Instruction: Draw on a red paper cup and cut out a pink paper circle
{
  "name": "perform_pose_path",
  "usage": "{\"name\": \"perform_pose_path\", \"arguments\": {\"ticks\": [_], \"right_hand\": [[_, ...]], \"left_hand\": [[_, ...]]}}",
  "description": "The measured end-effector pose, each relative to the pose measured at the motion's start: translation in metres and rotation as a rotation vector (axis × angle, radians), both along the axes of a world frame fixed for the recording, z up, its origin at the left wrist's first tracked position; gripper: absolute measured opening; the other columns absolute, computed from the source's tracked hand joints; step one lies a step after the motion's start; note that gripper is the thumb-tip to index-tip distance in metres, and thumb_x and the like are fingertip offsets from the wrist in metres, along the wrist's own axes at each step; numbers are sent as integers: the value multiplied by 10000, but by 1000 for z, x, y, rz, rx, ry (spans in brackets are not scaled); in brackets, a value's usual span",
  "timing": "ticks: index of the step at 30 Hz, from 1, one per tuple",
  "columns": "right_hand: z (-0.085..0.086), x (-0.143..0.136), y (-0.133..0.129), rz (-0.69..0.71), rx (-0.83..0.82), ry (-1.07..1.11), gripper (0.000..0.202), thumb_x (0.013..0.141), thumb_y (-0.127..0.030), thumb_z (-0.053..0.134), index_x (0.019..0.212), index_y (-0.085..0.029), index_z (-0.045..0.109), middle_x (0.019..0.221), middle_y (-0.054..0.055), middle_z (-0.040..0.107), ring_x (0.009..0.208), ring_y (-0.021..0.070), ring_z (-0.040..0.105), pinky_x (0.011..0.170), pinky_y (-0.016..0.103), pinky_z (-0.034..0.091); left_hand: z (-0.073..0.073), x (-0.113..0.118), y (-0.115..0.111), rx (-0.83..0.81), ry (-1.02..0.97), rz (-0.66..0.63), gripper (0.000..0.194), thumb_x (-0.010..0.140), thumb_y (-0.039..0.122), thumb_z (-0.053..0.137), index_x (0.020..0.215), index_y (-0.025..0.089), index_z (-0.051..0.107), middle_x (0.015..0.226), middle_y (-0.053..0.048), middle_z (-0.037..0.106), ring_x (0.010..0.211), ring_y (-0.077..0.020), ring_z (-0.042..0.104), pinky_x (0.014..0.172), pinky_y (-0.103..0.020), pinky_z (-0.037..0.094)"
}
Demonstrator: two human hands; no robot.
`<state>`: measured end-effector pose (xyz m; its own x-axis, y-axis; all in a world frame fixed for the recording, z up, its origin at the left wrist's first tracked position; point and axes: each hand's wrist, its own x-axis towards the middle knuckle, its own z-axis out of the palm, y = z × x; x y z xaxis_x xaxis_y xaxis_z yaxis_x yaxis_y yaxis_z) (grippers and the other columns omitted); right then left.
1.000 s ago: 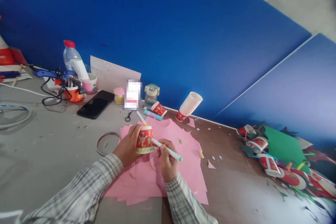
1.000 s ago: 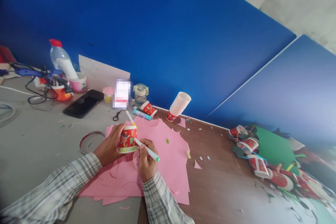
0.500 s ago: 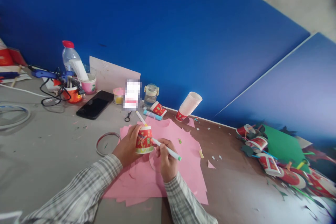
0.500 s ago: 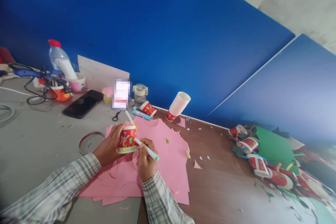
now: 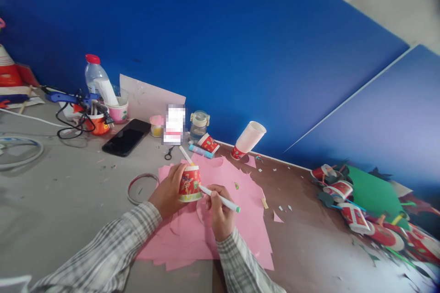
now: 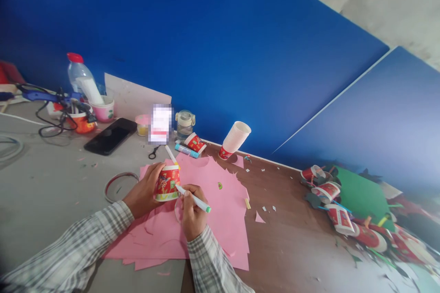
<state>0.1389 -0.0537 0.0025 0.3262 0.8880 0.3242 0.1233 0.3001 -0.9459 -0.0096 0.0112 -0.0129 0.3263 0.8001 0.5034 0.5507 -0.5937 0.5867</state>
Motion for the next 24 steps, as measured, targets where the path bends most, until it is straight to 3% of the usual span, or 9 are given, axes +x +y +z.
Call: {"name": "perform_pose_path", "arguments": {"ticks": [10, 16, 24], "right_hand": [[3, -3, -2, -2, 33, 38, 214, 793, -322, 477, 802, -175, 632, 533, -22, 560, 405, 130, 474, 413, 246, 422], [0, -3, -1, -3, 46, -44, 220, 797, -302, 471, 829, -164, 640, 539, -21, 560, 402, 129, 485, 426, 247, 435], [4, -8, -2, 1, 50, -40, 194, 787, -281, 478, 814, -170, 635, 458, -51, 514, 360, 127, 463, 403, 239, 418]], "left_hand": [[0, 1, -1, 15, 2, 20, 903, 525, 522, 690, 1238, 220, 227, 1145, -111, 455, 1086, -299, 447, 888, -498, 456], [0, 0, -1, 17, 16, 13, 918, 523, 510, 698, 1243, 206, 217, 1153, -117, 455, 1083, -293, 449, 881, -474, 465], [2, 0, -1, -3, 13, 6, 880, 533, 454, 707, 1236, 241, 224, 1142, -96, 461, 1076, -297, 458, 882, -498, 459]]}}
